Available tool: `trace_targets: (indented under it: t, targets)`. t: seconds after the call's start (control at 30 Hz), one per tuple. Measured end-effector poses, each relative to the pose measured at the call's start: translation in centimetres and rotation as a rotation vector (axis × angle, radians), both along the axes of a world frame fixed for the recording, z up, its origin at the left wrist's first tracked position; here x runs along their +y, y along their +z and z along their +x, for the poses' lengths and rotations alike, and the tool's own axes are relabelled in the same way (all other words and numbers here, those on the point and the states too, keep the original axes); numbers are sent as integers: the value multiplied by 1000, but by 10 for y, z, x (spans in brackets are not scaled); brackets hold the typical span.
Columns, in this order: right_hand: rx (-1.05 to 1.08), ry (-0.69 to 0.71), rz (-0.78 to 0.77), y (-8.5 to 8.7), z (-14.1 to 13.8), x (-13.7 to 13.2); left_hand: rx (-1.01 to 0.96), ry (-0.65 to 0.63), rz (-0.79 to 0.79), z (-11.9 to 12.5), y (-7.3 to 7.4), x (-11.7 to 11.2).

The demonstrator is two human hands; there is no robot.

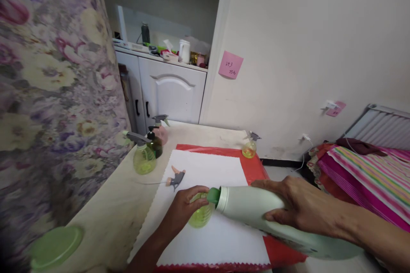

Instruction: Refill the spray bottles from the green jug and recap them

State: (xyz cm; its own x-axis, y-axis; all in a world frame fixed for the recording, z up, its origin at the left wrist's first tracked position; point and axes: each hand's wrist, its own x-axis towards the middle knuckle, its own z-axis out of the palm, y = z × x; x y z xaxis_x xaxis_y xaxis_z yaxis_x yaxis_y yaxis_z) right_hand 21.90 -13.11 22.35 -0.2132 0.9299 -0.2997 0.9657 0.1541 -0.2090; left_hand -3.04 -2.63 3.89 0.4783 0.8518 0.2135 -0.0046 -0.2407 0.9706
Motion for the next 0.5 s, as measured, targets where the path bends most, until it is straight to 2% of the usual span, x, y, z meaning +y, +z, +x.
trace_targets:
  t: [0.33,0.5]
  targets:
    - [61,36,-14,1,1,3,-7,-17,-5,0,-2,-1]
    - [20,51,-7,0,2,4,-3,-13,10,0,-1,-1]
